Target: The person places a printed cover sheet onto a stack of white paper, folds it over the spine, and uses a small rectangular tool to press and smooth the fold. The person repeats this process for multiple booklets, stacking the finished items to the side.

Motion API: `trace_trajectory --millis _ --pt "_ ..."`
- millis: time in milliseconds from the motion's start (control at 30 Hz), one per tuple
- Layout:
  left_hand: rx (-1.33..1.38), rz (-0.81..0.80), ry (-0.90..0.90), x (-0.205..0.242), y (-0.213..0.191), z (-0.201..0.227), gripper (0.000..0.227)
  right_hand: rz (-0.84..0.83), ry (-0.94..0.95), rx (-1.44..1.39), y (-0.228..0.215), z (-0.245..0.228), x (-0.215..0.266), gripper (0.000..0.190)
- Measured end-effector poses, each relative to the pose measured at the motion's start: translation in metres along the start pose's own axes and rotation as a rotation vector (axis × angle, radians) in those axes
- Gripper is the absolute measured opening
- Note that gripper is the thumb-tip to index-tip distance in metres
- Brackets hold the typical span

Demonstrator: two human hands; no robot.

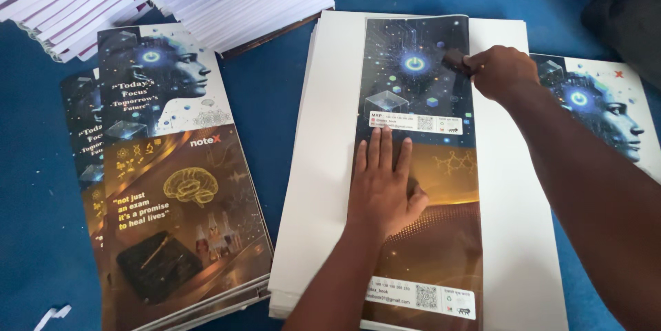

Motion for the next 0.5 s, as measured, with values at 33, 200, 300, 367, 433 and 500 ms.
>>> trace_trajectory --millis 33,200,300,367,433,500 --pt "0.007 -0.002 -0.002 0.0 -0.001 0.0 0.094 0.011 -0.015 0.0 0.0 -0.001 -0.003 0.04" --pt "0.013 0.024 0.006 -0.001 -0.003 0.0 0.093 0.042 -0.042 0.03 -0.003 -0.004 -0.019 0.04" --pt "0.011 0.043 0.011 0.001 -0.003 0.0 0.092 -0.006 0.018 0.032 -0.004 -0.008 -0.024 0.044" --pt "0.01 0.051 0.013 0.001 -0.003 0.001 0.091 -0.012 0.011 0.057 -0.005 -0.01 -0.025 0.043" --pt "0.011 0.052 0.014 0.0 -0.002 0.0 0.091 -0.003 0.001 0.071 -0.006 -0.012 -0.029 0.044" --pt "0.026 0.058 0.011 0.001 -0.003 0.0 0.091 0.022 -0.012 0.078 -0.007 -0.013 -0.034 0.046"
Point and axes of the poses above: each hand's wrist, its own x-axis away from the middle knuckle, its own y-axis out of the palm, z = x × y, the point moved 5 cm from there along -x, towards the middle knuckle, and after that the axes turned 10 degrees about y, right-handed, at the moved point
